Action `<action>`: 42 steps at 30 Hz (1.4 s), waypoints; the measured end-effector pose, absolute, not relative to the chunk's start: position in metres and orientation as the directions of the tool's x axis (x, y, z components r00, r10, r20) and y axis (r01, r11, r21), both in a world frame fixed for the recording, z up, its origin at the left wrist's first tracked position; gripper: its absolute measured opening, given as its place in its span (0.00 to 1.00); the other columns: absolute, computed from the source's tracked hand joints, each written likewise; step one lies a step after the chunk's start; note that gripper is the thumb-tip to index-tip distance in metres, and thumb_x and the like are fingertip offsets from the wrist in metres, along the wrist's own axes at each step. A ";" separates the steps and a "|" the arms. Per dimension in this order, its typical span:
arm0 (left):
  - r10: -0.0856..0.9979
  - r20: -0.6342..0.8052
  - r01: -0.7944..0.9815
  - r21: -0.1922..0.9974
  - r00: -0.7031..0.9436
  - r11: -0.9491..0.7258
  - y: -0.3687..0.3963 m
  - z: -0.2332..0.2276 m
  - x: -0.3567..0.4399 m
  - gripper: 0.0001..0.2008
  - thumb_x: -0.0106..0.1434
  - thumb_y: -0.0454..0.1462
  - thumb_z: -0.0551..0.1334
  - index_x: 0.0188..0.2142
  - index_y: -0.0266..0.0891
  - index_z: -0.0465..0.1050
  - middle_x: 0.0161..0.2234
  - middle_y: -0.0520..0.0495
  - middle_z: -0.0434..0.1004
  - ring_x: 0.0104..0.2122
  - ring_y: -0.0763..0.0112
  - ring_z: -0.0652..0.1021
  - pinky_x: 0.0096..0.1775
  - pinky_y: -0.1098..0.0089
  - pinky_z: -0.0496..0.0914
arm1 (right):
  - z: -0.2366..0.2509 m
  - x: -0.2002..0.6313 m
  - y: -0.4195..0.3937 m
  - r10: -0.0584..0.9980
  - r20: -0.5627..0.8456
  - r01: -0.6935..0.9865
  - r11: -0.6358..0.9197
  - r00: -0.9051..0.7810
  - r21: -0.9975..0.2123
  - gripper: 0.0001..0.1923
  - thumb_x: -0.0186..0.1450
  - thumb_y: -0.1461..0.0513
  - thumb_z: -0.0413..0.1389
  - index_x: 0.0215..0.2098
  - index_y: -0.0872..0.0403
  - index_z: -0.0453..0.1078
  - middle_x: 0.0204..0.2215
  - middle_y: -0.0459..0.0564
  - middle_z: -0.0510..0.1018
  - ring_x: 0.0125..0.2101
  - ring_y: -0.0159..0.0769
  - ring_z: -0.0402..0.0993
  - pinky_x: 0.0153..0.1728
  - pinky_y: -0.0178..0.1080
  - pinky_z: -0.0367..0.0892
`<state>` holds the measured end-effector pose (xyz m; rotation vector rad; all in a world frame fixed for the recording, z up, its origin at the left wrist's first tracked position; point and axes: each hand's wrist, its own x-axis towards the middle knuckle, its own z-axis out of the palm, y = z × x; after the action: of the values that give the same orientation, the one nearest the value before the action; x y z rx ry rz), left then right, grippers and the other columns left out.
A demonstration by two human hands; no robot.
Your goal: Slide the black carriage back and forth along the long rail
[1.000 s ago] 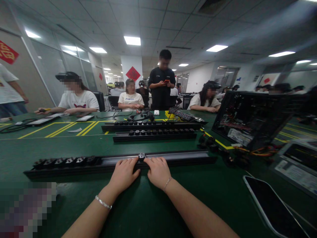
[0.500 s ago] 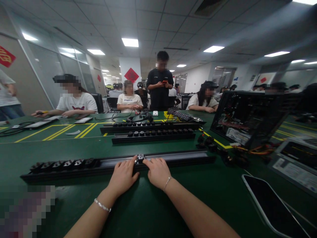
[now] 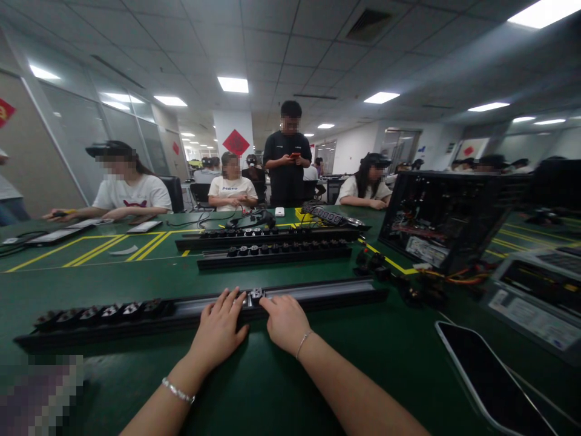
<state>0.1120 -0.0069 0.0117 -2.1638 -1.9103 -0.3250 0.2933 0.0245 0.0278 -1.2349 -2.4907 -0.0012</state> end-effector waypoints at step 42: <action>0.923 0.362 0.990 0.003 0.133 -0.144 -0.006 0.012 0.110 0.26 0.58 0.42 0.53 0.56 0.45 0.60 0.61 0.47 0.56 0.60 0.58 0.56 0.55 0.54 0.54 | 0.032 0.316 0.028 0.827 0.257 0.821 0.547 -0.500 -0.162 0.18 0.60 0.62 0.47 0.48 0.45 0.65 0.38 0.48 0.75 0.42 0.36 0.65 0.52 0.44 0.45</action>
<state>0.1101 -0.0062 0.0122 -2.1729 -1.8803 -0.4097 0.3163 0.0284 0.0320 -1.3641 -2.4831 0.0262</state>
